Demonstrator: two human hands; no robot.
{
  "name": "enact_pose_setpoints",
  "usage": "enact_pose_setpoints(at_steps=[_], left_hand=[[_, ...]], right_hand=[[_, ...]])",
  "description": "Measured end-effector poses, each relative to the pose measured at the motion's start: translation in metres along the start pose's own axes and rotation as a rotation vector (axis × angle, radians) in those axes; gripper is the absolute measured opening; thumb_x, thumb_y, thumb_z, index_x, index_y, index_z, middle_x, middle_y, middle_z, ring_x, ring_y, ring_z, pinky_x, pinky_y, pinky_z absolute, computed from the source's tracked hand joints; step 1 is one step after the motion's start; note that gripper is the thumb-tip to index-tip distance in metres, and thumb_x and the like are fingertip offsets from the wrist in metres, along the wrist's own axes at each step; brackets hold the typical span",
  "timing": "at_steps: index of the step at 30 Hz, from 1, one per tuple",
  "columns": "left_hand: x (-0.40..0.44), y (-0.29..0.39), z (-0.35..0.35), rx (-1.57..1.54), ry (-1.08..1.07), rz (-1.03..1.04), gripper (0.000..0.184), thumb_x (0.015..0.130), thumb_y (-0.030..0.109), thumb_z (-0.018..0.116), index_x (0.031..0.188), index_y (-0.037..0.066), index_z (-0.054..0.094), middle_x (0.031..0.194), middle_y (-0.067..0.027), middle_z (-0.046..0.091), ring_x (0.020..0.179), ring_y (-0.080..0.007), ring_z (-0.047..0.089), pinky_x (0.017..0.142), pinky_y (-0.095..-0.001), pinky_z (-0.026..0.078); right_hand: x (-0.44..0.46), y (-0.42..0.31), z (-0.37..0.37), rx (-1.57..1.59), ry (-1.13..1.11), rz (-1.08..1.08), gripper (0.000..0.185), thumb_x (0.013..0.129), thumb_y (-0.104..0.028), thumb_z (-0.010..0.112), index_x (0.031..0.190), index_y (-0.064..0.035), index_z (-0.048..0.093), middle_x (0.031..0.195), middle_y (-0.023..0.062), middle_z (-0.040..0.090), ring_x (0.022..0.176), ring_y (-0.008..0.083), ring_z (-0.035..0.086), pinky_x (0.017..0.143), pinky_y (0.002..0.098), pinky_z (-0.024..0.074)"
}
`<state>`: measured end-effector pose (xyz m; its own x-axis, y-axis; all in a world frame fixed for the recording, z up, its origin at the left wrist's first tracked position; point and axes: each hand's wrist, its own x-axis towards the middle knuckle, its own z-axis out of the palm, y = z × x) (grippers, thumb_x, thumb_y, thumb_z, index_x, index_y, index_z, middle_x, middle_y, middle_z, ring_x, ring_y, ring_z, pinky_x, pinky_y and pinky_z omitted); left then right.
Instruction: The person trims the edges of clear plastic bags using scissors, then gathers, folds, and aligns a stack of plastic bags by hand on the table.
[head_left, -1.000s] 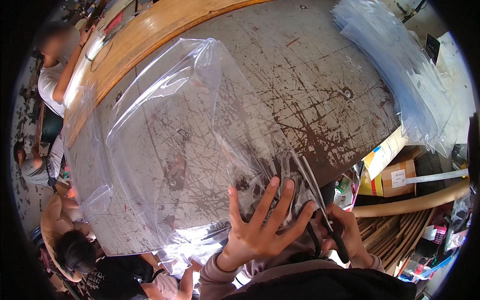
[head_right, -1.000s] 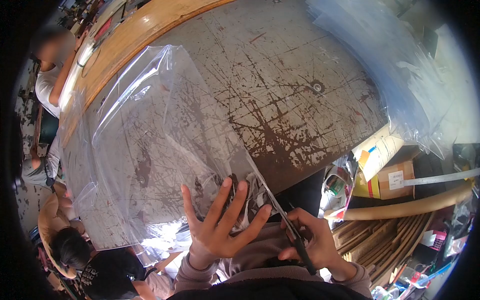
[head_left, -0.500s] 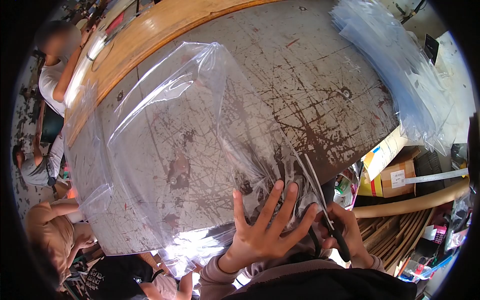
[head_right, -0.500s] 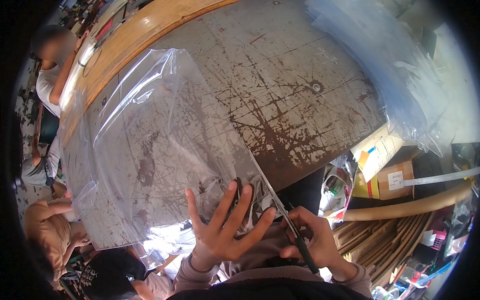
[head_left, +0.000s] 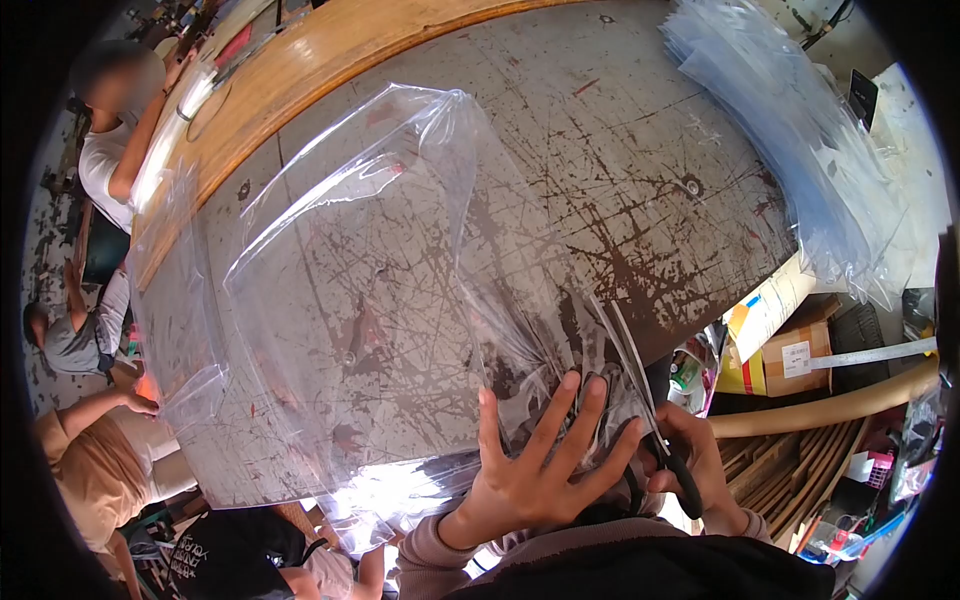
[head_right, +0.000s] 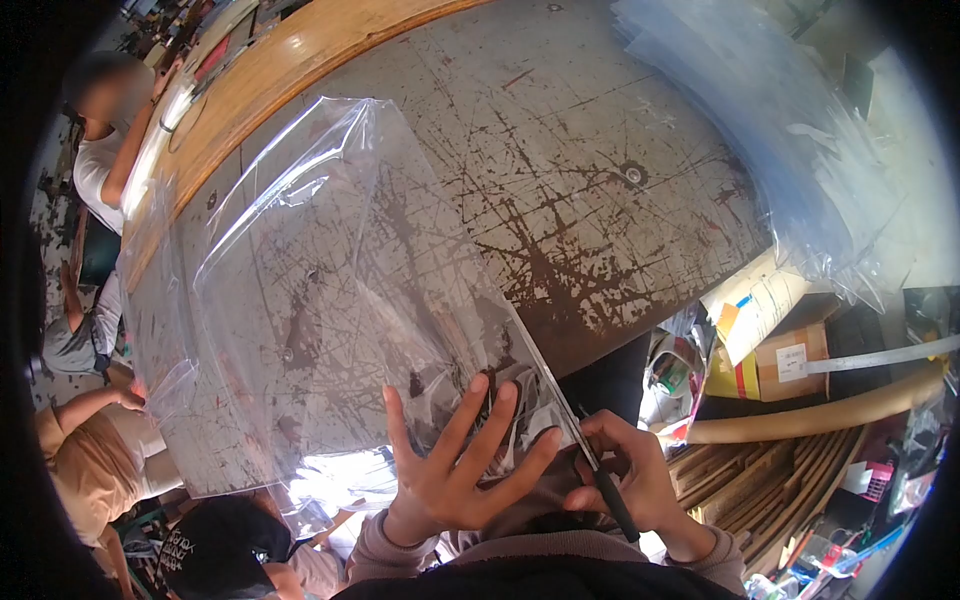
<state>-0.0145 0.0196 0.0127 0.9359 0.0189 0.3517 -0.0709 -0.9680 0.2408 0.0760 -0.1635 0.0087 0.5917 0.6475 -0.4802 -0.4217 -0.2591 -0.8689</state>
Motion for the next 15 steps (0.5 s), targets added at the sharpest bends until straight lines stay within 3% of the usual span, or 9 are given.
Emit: enact_pose_setpoints(at_steps=[15], left_hand=[[-0.0022,0.0026,-0.0001,0.029,-0.009,0.035,0.037,0.08,0.059,0.051,0.11,0.037,0.059,0.114,-0.0054,0.062,0.111,-0.0218,0.056,0.099,-0.0709,0.015]], right_hand=[[-0.0028,0.0008,0.0008,-0.055,0.044,0.0,0.067,0.058,-0.042,0.085,0.099,-0.0007,0.052,0.072,-0.0002,0.056,0.065,0.005,0.049,0.057,0.0199,0.0391]])
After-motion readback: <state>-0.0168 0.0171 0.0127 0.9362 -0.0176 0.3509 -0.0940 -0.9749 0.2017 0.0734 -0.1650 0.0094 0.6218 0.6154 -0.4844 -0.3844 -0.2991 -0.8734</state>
